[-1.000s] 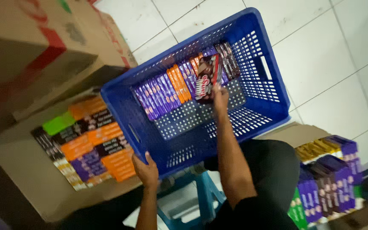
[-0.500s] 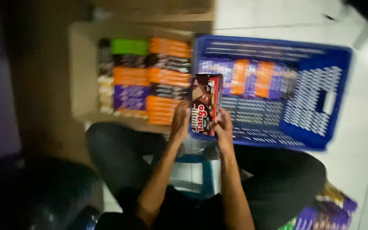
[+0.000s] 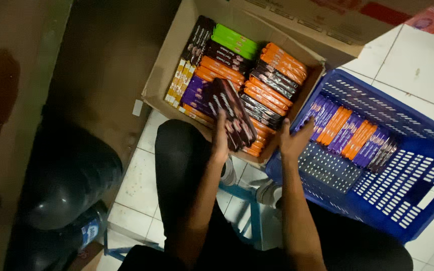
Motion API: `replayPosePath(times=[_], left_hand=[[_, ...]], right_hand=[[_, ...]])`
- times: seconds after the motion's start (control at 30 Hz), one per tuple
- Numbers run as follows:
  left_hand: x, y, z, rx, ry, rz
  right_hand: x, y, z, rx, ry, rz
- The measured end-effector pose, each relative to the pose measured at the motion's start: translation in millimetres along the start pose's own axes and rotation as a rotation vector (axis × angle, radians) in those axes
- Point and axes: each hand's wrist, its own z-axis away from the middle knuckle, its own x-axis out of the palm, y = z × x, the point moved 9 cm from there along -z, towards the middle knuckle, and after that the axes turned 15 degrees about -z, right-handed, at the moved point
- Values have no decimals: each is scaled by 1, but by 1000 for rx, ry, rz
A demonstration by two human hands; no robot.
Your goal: The person transfers individually wrapped snack bars from a cardboard box into a blue plastic basket. They pick up bars one by one or in small groups and place them into the basket, arranging them in rows.
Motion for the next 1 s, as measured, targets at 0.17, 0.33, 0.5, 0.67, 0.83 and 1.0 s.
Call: replayPosePath(times=[0.17,0.33,0.5,0.67,0.83,1.0], left_hand=[[-2,-22,-127,-14,82,239],[4,-67,-276,82,115,139],[20,-54,-368,41,224,-229],[67,-127,-486,336,11,-776],[69,-167,-503,677,124,-1316],[96,-53,-391,-117,118,17]], right_hand=[[41,105,4,257,5,328],[37,86,3,377,-36,351],[31,93,12,434,6,462],[25,73,11,420,17,440],[24,68,8,328,51,317],[27,73,12,315,2,302]])
